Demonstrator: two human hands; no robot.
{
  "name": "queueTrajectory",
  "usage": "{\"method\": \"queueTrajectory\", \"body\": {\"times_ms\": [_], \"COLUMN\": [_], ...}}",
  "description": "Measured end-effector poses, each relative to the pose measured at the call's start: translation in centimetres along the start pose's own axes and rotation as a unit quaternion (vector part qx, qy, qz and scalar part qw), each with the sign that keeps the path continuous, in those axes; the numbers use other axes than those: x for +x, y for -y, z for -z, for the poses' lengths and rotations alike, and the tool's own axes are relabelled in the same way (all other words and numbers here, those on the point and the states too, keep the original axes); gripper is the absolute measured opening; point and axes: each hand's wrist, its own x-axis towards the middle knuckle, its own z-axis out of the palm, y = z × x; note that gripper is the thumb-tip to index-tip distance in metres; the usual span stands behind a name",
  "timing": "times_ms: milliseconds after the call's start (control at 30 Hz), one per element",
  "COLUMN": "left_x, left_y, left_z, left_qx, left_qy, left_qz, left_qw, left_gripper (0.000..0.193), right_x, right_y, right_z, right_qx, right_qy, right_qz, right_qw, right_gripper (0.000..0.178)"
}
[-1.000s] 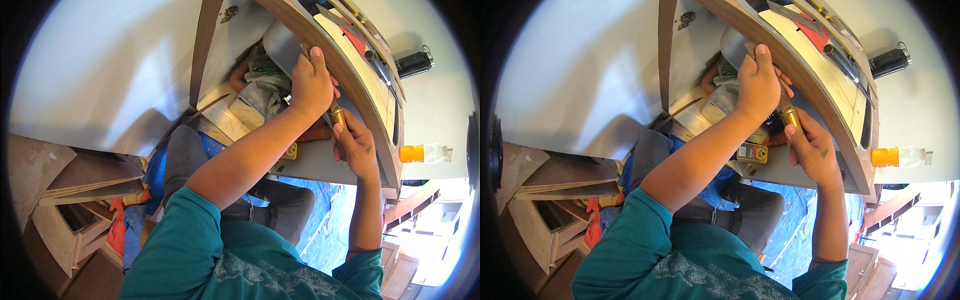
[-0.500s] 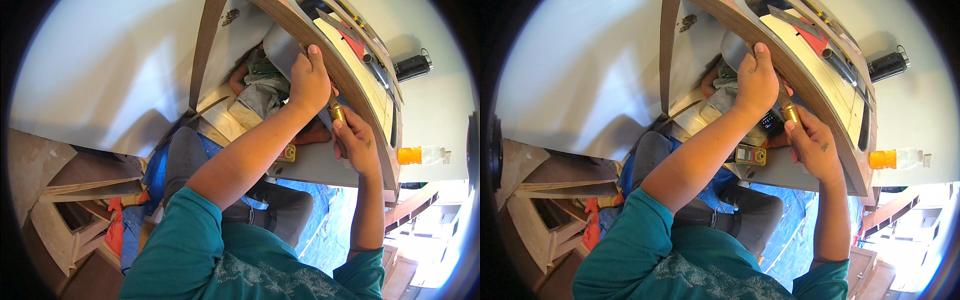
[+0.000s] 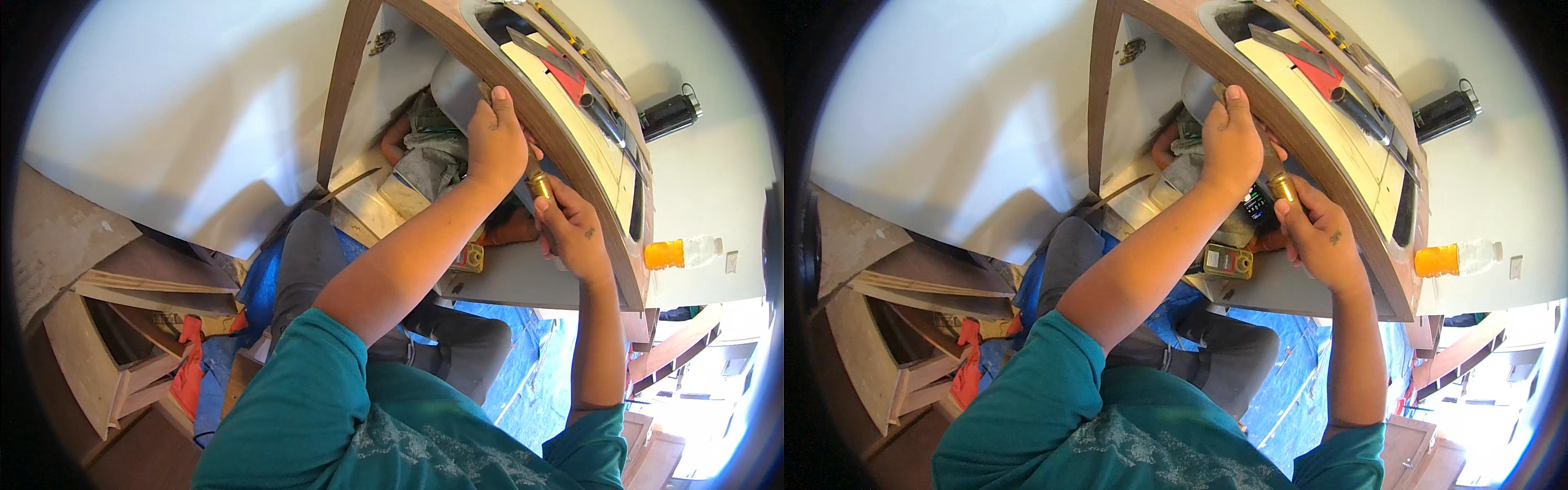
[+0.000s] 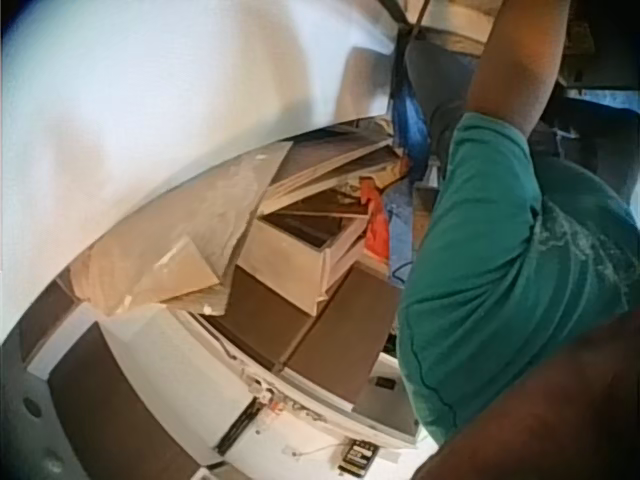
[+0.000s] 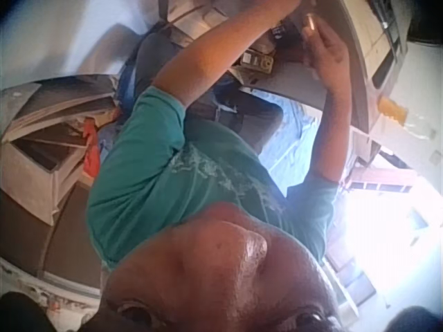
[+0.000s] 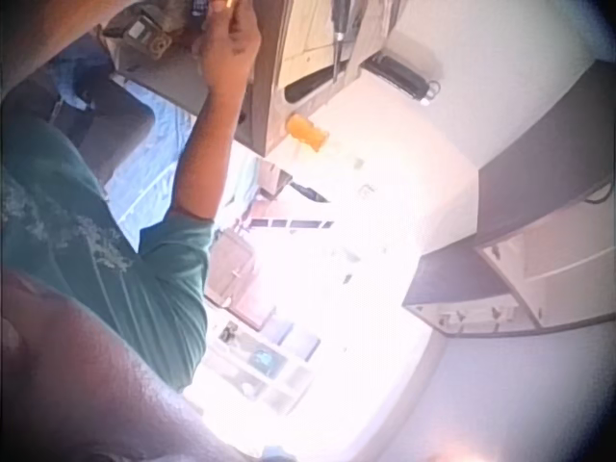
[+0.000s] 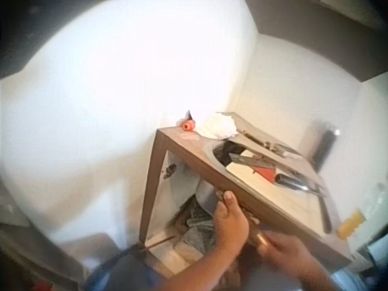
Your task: The person sits on the floor and uses a chisel to remove old adhesive or material from the edge of a wooden cabinet. They repeatedly scrape along the curved edge, occasionally pausing to inspect the surface.
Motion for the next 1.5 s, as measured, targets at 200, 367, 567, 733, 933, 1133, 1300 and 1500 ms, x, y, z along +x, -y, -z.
{"method": "queueTrajectory", "body": {"times_ms": [200, 367, 567, 733, 933, 1133, 1300, 1500], "left_x": [0.3, 0.9, 1.3, 1.5, 0.9, 0.9, 1.0, 1.7], "left_y": [-0.6, -0.3, -0.5, -0.7, -0.6, -1.0, -0.9, -1.3], "left_z": [0.5, 0.7, 0.7, 0.7, 0.7, 1.0, 1.0, 1.2], "left_qx": [0.029, 0.008, -0.008, -0.019, 0.013, 0.028, 0.023, 0.009], "left_qy": [0.021, 0.025, 0.023, 0.025, 0.019, 0.002, 0.010, 0.020], "left_qz": [0.018, 0.016, 0.023, 0.021, 0.016, 0.033, 0.026, 0.024], "left_qw": [0.999, 1.000, 0.999, 0.999, 1.000, 0.999, 0.999, 0.999], "left_gripper": [0.057, 0.060, 0.059, 0.059, 0.060, 0.058, 0.057, 0.059], "right_x": [0.3, 0.3, 0.3, 0.5, 0.5, 0.6, 0.5, 0.8], "right_y": [-0.2, 0.9, 1.9, 1.8, 1.0, 1.2, 1.7, 2.5], "right_z": [-0.1, -0.4, -0.6, -0.4, 0.3, -0.3, -0.5, -0.7], "right_qx": [0.015, -0.001, -0.009, 0.004, -0.026, 0.001, 0.004, 0.001], "right_qy": [0.008, 0.003, 0.005, 0.015, 0.018, 0.023, 0.013, 0.014], "right_qz": [-0.003, -0.012, -0.020, -0.024, -0.018, -0.016, -0.019, -0.017], "right_qw": [1.000, 1.000, 1.000, 1.000, 0.999, 1.000, 1.000, 1.000], "right_gripper": [0.034, 0.033, 0.031, 0.030, 0.032, 0.033, 0.032, 0.026]}}
